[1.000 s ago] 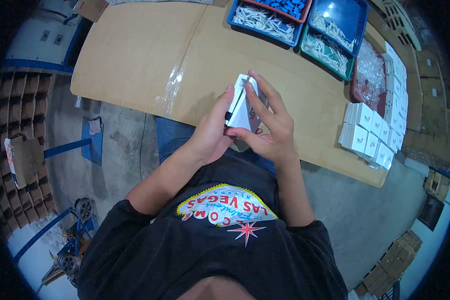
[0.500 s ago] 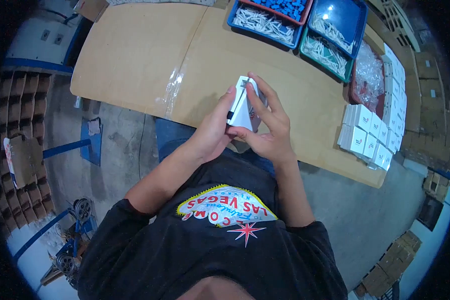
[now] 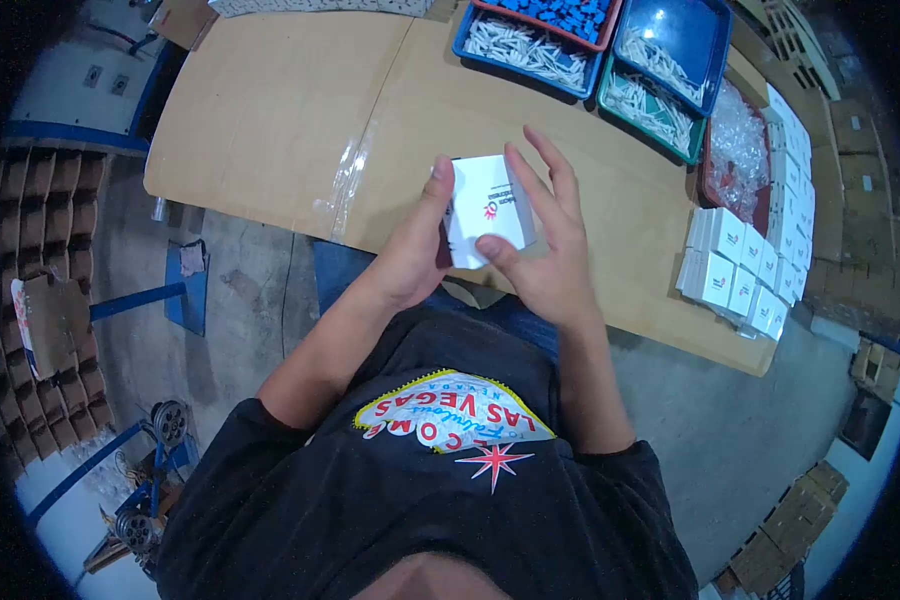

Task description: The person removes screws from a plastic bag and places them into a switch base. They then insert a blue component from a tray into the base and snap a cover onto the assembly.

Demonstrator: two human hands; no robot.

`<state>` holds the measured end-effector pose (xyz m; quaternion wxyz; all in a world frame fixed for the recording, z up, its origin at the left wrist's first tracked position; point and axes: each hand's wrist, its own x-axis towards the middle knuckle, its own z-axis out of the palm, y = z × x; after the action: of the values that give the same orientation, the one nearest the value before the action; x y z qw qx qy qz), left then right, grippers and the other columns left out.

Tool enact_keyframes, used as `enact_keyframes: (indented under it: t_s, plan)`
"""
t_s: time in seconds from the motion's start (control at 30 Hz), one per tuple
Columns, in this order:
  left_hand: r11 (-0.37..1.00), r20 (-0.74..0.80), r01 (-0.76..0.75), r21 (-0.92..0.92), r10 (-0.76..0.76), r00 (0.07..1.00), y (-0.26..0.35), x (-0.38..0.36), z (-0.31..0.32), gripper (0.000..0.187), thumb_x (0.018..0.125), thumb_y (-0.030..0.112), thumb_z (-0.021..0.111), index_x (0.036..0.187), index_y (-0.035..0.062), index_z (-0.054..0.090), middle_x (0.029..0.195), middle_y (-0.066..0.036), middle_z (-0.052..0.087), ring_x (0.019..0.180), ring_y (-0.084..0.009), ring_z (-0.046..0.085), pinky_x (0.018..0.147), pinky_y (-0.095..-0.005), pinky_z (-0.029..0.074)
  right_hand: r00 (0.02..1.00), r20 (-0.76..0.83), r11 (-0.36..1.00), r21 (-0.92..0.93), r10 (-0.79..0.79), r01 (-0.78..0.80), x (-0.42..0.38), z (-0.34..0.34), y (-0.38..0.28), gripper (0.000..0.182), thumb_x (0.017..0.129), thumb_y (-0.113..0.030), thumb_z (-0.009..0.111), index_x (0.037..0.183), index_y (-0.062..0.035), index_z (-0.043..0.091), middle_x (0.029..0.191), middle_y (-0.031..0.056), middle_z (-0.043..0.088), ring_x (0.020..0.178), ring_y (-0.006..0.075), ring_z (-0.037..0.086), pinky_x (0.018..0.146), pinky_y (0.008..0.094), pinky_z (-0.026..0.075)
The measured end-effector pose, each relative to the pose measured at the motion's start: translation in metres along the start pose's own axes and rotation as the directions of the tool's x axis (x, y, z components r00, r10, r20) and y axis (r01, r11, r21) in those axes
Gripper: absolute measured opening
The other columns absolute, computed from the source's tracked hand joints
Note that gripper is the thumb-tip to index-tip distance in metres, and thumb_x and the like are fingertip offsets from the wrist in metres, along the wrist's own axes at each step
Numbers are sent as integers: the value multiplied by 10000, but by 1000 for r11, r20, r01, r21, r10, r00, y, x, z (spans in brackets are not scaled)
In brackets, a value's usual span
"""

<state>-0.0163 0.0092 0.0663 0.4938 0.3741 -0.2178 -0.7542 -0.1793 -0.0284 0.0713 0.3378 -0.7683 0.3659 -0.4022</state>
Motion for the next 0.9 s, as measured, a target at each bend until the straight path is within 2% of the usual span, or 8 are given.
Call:
enact_keyframes:
  t_s: [0.13,0.2,0.3,0.43,0.53,0.7,0.8,0.9]
  plan:
    - [1000,-7,28,-14,-28,1000,8,-4,4,752,1008,725,293,1392,109,490,1184,-83,657,1092,-175,664,917,-332,547,997,65,992,123,-30,22,6,-10,-12,814,754,-393,861,1432,-49,571,1490,185,494,1385,350,476,1128,462,383]
    - [999,13,38,-27,-38,999,5,-2,3,796,1016,712,246,1428,69,470,1234,-164,661,1104,-259,691,907,-382,590,968,246,998,43,-53,44,4,-16,-5,824,690,-333,897,1415,-78,600,1457,173,532,1363,342,497,1110,449,407]
    - [981,120,61,-182,-40,992,0,0,1,768,1027,697,234,1416,80,474,1213,-172,661,1091,-267,693,891,-381,592,969,244,999,32,-49,42,4,-18,-4,824,696,-330,908,1415,-72,600,1465,196,522,1332,340,530,1089,438,428]
    - [982,37,43,-183,-37,999,-2,-4,9,738,1040,675,225,1422,92,467,1216,-154,655,1095,-262,682,874,-382,586,971,234,999,39,-46,37,1,-15,4,794,705,-350,902,1389,-61,621,1431,192,547,1311,330,542,1082,426,431]
    - [949,14,86,-303,-86,996,-1,-5,9,720,1047,662,223,1417,99,478,1232,-129,647,1114,-246,666,866,-384,574,988,147,959,272,42,-81,-3,-11,10,772,660,-308,917,1348,-70,659,1359,175,597,1242,318,590,1017,396,484]
    - [941,6,85,-328,-88,996,-1,-2,7,694,1060,628,223,1436,104,479,1267,-112,641,1116,-232,660,843,-357,569,988,142,998,-24,-59,63,-1,-9,4,754,736,-455,865,1336,-45,664,1369,220,567,1257,339,574,1035,407,468]
    - [942,35,79,-325,-72,997,-3,-1,5,681,1066,609,225,1453,103,467,1278,-112,638,1111,-230,661,832,-340,570,987,129,994,-35,-99,104,-1,-6,4,751,724,-473,860,1314,-44,680,1367,227,565,1250,357,578,1027,422,480]
    - [944,15,86,-319,-86,996,0,-4,9,676,1068,598,230,1451,94,465,1274,-115,639,1117,-228,661,833,-338,573,989,91,992,-34,-120,124,-1,-3,3,719,635,-344,915,1282,-101,716,1358,191,582,1231,342,591,1010,415,488]
